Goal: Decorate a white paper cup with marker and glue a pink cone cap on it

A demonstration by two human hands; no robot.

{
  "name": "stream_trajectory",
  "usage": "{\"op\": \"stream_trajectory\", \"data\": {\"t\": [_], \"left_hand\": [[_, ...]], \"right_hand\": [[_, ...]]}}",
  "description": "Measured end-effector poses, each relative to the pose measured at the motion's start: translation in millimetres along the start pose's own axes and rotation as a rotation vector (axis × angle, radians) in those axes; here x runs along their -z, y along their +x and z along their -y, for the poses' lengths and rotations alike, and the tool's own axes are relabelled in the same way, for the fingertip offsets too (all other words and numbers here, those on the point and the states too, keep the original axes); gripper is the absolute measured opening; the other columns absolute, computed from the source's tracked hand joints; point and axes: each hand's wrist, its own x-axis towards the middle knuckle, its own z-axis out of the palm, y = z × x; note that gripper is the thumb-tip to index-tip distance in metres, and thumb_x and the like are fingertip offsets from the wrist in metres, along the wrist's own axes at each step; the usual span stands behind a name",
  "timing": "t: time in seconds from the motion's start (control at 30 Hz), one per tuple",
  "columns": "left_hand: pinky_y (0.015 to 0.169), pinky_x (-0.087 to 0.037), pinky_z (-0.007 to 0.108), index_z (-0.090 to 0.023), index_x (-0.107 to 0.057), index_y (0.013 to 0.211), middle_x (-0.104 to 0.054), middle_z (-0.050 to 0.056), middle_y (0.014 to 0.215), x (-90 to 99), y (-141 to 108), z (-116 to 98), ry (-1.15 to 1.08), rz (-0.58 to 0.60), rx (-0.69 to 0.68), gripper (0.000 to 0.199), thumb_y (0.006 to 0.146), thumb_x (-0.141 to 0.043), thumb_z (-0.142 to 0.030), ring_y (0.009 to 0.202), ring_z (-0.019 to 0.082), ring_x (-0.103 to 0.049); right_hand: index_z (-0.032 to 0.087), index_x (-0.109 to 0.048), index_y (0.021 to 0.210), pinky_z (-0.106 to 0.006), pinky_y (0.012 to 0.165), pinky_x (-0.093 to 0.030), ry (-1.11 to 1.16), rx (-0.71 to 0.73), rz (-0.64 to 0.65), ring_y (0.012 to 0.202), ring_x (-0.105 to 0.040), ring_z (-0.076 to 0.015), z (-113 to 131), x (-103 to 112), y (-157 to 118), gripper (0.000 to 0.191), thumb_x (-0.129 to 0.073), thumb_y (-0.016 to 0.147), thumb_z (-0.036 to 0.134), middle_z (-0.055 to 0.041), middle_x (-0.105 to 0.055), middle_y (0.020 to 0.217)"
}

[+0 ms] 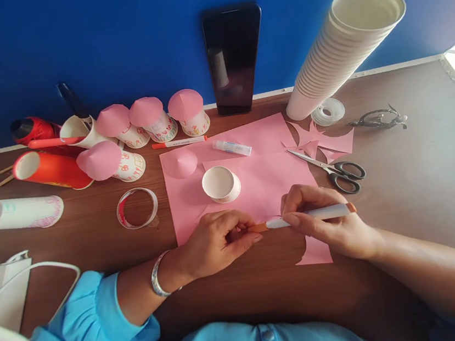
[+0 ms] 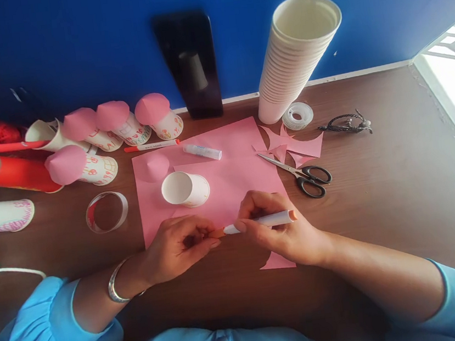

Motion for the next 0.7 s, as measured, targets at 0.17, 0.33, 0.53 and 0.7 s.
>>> {"op": "stream_trajectory", "data": {"t": [0.17,0.33,0.53,0.7], "left_hand": [[0.057,-0.057,0.021,-0.018,-0.069,0.098,-0.081,0.001,0.082,0.8,-3,-1,0.04,-0.046,-0.038,0.009,0.102,-0.071,-0.027,0.058,0.009,-0.071],[0.059,-0.057,0.022,-0.019,-0.069,0.097,-0.082,0.0,0.078,2.7,-4,-3,0.171,-0.036,-0.129,0.013,0.104,-0.069,-0.03,0.059,0.011,-0.073],[0.057,-0.052,0.021,-0.02,-0.068,0.099,-0.076,-0.003,0.073,12.4,-1,-8,0.211,-0.061,-0.174,0.023,0.104,-0.069,-0.042,0.057,0.009,-0.066],[0.056,-0.045,0.026,-0.025,-0.058,0.107,-0.046,-0.006,0.074,24.9,2,4,0.235,-0.483,-0.225,0.031,0.097,-0.076,-0.049,0.061,0.011,-0.044]], "right_hand": [[0.022,-0.062,0.08,-0.027,0.052,-0.044,0.053,0.014,0.013,0.058,-0.055,-0.0133,-2,-3,-1,0.037,-0.075,0.097,0.052,0.0011,-0.062,0.067],[0.022,-0.059,0.08,-0.026,0.049,-0.048,0.195,-0.052,0.07,0.055,-0.058,-0.0132,-7,-9,-1,0.04,-0.078,0.094,0.054,0.0014,-0.063,0.064],[0.022,-0.063,0.088,-0.025,0.05,-0.049,0.127,0.039,0.087,0.055,-0.06,-0.0123,-7,-12,-2,0.033,-0.074,0.099,0.05,0.0003,-0.067,0.071],[0.025,-0.068,0.107,-0.033,0.072,-0.061,-0.401,0.507,-0.205,0.081,-0.073,-0.0197,-10,4,6,0.005,-0.07,0.102,0.024,-0.0048,-0.074,0.091]]}}
